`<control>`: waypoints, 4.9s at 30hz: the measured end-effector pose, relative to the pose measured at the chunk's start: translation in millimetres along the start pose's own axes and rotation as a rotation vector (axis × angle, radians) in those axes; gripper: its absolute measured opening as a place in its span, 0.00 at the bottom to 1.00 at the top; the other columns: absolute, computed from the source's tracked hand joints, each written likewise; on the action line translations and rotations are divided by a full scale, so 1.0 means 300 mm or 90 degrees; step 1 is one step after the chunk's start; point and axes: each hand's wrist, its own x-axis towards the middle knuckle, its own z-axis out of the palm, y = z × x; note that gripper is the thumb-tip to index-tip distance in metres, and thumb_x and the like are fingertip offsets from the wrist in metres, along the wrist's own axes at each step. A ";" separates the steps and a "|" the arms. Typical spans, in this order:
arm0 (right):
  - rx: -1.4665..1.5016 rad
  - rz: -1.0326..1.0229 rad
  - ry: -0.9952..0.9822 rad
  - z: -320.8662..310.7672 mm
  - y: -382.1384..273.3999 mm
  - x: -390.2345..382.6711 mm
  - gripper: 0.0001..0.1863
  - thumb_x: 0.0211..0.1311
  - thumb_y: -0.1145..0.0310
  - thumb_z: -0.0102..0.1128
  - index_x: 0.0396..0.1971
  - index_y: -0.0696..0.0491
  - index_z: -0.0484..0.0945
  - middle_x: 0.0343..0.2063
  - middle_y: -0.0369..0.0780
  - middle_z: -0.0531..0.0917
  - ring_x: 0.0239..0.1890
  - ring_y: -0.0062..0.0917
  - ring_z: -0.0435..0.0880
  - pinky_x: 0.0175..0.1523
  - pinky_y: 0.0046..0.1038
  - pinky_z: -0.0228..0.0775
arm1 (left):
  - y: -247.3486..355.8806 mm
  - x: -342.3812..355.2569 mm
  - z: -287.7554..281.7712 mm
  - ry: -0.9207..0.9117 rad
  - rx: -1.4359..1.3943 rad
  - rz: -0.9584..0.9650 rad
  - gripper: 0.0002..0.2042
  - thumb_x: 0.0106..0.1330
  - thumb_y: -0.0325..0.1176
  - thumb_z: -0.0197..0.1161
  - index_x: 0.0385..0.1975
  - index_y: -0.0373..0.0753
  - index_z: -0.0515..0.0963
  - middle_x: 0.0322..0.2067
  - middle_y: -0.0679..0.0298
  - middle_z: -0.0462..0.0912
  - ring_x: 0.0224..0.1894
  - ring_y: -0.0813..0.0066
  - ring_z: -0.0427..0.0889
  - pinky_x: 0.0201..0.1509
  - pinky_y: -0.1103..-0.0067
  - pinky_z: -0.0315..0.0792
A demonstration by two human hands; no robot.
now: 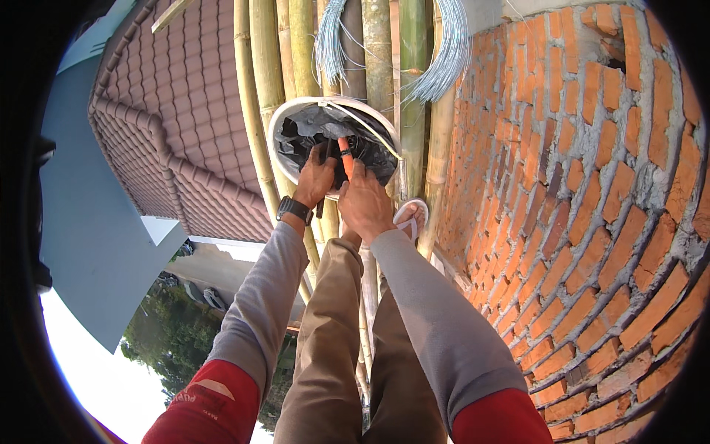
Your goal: The person stands on a bamboo scaffold and uses pliers to cut and twist wire, securing bamboo poles together. The person repeatedly measures, cuts, and twists wire around the scaffold joints to fasten them.
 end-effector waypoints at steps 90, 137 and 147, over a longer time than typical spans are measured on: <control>-0.128 -0.815 -0.145 -0.483 -1.029 -1.209 0.21 0.54 0.68 0.76 0.43 0.56 0.74 0.32 0.46 0.85 0.30 0.41 0.86 0.35 0.36 0.77 | 0.605 -1.788 -0.944 0.541 -1.247 0.208 0.51 0.52 0.69 0.72 0.66 0.32 0.66 0.57 0.46 0.80 0.53 0.61 0.85 0.50 0.72 0.84; -0.547 -0.550 -1.516 0.236 -0.656 -2.968 0.11 0.64 0.76 0.54 0.45 0.56 0.67 0.32 0.44 0.78 0.33 0.26 0.79 0.40 0.30 0.73 | -0.012 -3.452 0.187 1.656 -1.242 0.026 0.26 0.75 0.55 0.55 0.59 0.40 0.65 0.49 0.52 0.84 0.53 0.61 0.83 0.61 0.64 0.76; -0.788 -0.729 -1.275 0.399 -0.586 -3.097 0.12 0.69 0.64 0.68 0.42 0.59 0.85 0.27 0.38 0.82 0.29 0.17 0.82 0.33 0.25 0.72 | 0.081 -3.450 0.126 1.644 -1.375 0.013 0.17 0.74 0.28 0.61 0.59 0.30 0.70 0.52 0.53 0.83 0.53 0.65 0.84 0.60 0.67 0.79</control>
